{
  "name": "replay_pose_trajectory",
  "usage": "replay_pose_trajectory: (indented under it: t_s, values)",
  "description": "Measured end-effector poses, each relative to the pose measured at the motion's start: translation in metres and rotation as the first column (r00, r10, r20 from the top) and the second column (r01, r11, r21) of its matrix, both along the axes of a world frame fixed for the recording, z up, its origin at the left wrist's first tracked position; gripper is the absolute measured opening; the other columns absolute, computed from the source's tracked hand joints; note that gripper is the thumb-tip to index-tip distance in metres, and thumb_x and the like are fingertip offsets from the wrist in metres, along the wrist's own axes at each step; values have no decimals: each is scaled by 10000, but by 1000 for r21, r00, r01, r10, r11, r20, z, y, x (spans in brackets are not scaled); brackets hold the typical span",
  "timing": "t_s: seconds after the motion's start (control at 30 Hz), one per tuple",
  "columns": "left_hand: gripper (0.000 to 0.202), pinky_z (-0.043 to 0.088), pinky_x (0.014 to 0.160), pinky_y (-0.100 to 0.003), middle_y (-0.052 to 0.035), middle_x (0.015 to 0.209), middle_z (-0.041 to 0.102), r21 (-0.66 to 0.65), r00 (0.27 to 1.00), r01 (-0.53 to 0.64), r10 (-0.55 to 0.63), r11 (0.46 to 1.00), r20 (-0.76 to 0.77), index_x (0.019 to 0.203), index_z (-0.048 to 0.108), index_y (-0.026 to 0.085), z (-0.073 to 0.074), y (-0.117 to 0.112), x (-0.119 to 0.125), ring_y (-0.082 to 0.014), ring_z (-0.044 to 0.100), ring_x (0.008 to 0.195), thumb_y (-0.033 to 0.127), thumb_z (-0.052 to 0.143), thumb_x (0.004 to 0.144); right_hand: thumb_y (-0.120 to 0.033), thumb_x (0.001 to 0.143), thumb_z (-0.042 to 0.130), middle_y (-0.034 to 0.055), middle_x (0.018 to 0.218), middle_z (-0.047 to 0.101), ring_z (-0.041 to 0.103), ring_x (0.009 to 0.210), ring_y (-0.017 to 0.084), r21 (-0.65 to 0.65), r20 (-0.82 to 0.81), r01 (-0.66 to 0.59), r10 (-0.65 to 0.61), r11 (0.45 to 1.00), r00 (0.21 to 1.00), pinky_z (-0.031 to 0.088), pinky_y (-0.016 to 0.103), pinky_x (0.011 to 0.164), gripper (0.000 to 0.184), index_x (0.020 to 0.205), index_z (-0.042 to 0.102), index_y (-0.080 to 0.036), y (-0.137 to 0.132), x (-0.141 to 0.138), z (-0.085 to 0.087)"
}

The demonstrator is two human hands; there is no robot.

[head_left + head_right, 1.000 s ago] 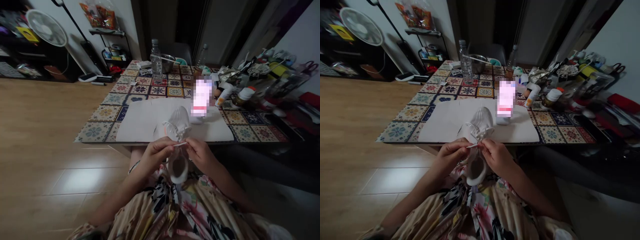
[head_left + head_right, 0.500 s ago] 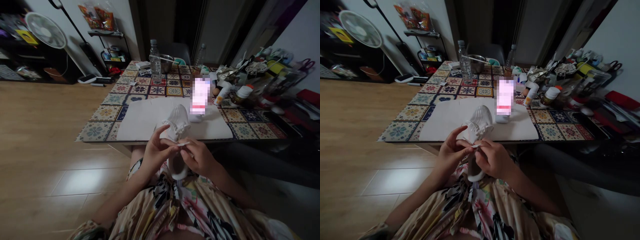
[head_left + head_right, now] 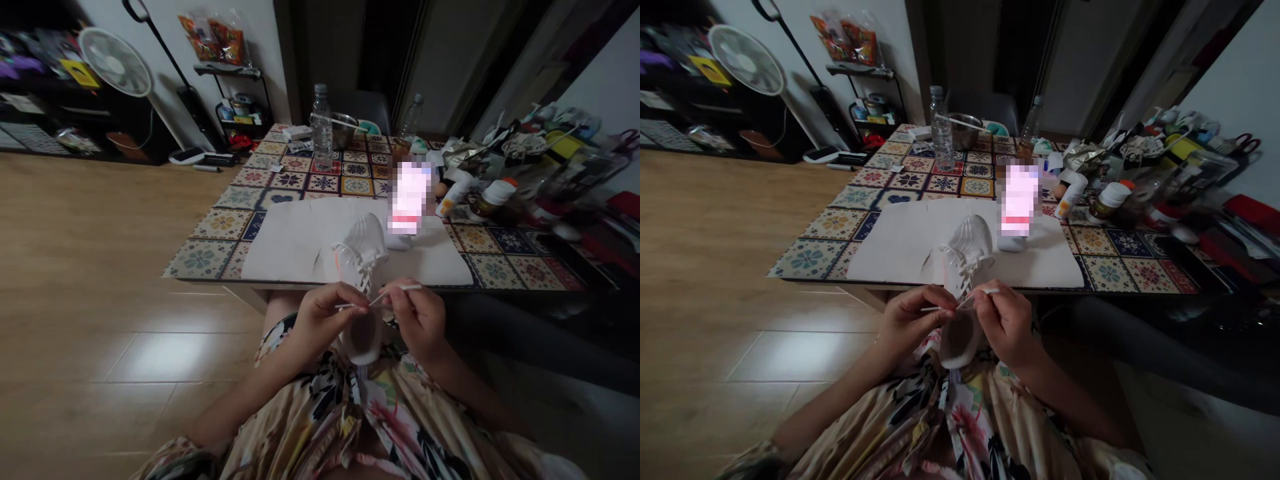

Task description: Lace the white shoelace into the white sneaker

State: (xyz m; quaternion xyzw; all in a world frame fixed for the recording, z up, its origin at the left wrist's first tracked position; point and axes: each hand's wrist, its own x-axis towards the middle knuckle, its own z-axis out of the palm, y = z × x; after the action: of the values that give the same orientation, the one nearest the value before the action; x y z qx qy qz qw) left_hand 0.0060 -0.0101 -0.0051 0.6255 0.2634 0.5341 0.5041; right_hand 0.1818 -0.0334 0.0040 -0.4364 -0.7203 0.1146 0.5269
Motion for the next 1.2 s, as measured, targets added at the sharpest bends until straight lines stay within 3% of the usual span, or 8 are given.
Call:
replay_pose_trajectory:
  t_s: [0.1, 0.23, 0.4, 0.77, 0.9, 1.03, 1.1, 1.2]
  values:
    - [100, 544, 652, -209, -52, 738, 732, 33, 998, -29, 31, 999, -56, 756, 728, 147, 1, -4, 0, -134, 673, 687, 221, 776, 802, -226, 909, 622, -49, 637, 582, 538, 514, 107, -67, -64, 80, -84, 995, 994, 438, 209, 494, 82, 846, 571, -231, 1, 2, -1]
    - [99, 553, 652, -233, -74, 819, 755, 113, 992, -112, 117, 987, -41, 880, 766, 169, 0, -4, 0, -152, 684, 725, 254, 757, 831, -205, 927, 554, 37, 903, 676, 654, 821, 172, -47, 107, -147, 151, 988, 983, 533, 279, 722, 162, 1080, 603, -228, 0, 6, 2]
    - [37, 546, 710, -220, -49, 782, 739, 213, 997, -81, 80, 974, 14, 822, 761, 186, 0, -2, -1, -134, 678, 742, 186, 735, 849, -118, 873, 539, 39, 900, 645, 636, 833, 176, -50, 153, -266, 270, 963, 951, 529, 307, 748, 148, 939, 617, -226, 1, 4, 1]
    - [286, 464, 526, -174, 1, 604, 681, -436, 987, 6, 66, 900, 150, 664, 719, 139, 4, -4, 9, -94, 577, 529, 307, 928, 565, -141, 933, 569, 55, 966, 706, 638, 778, 180, 319, 401, -194, 53, 928, 915, 502, 344, 719, 232, 1141, 589, -242, -1, 7, -11]
    - [355, 492, 565, -187, 10, 571, 665, -531, 954, 109, 62, 840, 294, 643, 644, 136, 0, 3, 7, -103, 601, 539, 339, 925, 569, -203, 949, 572, 49, 1012, 687, 629, 1024, 223, 185, -1, -209, 212, 960, 977, 506, 415, 895, 121, 1022, 631, -279, 0, 5, -4]
    - [392, 530, 632, -177, 19, 645, 667, -504, 837, 137, 173, 853, 520, 676, 515, 163, -1, 21, -8, -101, 644, 633, 293, 884, 651, -394, 924, 629, -16, 724, 636, 642, 962, 203, 26, -623, -337, 278, 941, 731, 496, 395, 947, 173, 814, 562, -278, 8, 15, -1]
    - [333, 507, 600, -135, 77, 563, 549, -476, 779, 141, 199, 868, 594, 721, 500, 173, -3, 31, -24, -46, 568, 521, 221, 829, 731, -441, 899, 646, -78, 525, 445, 542, 566, 151, -57, -766, -441, 244, 896, 595, 542, 334, 747, 260, 766, 497, -276, 12, 31, -2]
    - [284, 349, 397, -120, 117, 495, 386, -442, 822, 192, 103, 876, 560, 778, 510, 191, -12, 45, -49, -7, 275, 331, 220, 793, 776, -529, 843, 671, -119, 462, 211, 204, 355, 110, -185, -762, -471, 177, 862, 623, 342, 248, 394, 399, 704, 400, -272, 17, 63, -8]
